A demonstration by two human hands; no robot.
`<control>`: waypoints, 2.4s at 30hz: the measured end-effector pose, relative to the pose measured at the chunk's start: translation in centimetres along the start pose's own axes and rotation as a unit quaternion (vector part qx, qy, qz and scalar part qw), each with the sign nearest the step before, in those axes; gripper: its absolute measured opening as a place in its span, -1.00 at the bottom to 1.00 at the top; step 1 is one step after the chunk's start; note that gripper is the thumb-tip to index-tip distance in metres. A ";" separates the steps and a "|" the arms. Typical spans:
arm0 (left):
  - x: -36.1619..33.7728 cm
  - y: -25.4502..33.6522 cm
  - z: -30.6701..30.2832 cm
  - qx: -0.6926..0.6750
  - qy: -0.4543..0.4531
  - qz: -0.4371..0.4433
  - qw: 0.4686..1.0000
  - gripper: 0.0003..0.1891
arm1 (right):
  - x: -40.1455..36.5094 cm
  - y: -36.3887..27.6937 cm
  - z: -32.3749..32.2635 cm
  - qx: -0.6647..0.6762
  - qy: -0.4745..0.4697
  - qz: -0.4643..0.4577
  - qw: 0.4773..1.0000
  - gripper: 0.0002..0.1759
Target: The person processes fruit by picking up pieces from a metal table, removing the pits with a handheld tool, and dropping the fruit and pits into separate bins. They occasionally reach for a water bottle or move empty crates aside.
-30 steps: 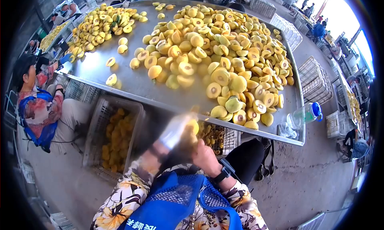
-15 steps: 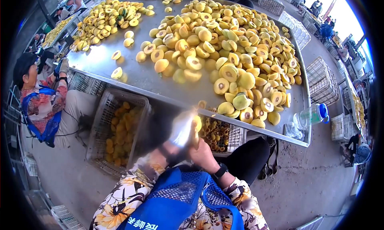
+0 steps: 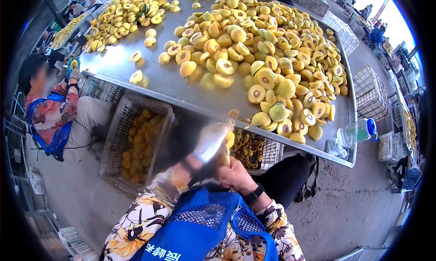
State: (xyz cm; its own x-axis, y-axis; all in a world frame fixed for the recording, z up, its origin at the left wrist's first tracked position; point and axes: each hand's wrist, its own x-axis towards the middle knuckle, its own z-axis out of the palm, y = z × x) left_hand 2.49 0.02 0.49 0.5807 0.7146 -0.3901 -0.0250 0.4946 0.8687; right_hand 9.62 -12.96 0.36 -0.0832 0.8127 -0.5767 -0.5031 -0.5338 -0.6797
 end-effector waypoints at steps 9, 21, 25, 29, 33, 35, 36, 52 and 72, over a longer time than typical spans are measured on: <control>-0.3 0.1 1.2 -0.092 0.077 -0.103 0.987 -0.78 | 1.1 1.8 -2.1 0.151 -0.118 -0.003 0.981 -0.79; -0.2 0.4 0.0 0.047 0.027 0.079 0.995 -0.71 | 1.0 1.1 -1.5 0.155 -0.239 0.037 0.958 -0.85; 0.1 0.9 0.3 -0.259 0.022 -0.108 0.960 -0.64 | 1.5 1.5 -1.9 0.169 -0.281 -0.035 0.944 -0.84; 0.3 1.8 -6.8 -0.242 0.135 -0.016 0.961 -0.64 | 0.0 0.7 -2.9 0.095 -0.183 -0.061 0.977 -0.86; -0.9 5.5 -13.8 0.729 0.334 0.268 0.534 -0.75 | -0.4 0.3 -2.9 -0.162 0.002 -0.043 0.986 -0.84; 0.6 6.9 -13.6 0.674 0.348 0.358 0.544 -0.76 | 0.7 1.5 -3.1 -0.158 0.016 -0.070 0.985 -0.79; 1.0 8.1 -11.7 0.672 0.320 0.296 0.598 -0.66 | 1.4 1.9 -3.0 -0.227 0.050 -0.093 0.968 -0.79; 15.3 5.9 -4.3 0.677 0.077 0.307 0.665 -0.72 | 1.3 -3.1 -2.5 -0.214 0.238 -0.238 0.917 -0.82; 12.8 6.6 1.1 0.490 -0.019 0.124 0.863 -0.65 | 0.6 -6.7 -3.9 -0.283 0.368 -0.284 0.839 -0.45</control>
State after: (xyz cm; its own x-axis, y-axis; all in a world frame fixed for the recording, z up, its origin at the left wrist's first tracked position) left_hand 10.62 11.87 1.55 0.6830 0.7123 -0.1616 0.5371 -0.3399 0.7720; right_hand 16.33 -9.79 2.80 0.6902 0.7203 -0.0692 0.2241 -0.3037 -0.9260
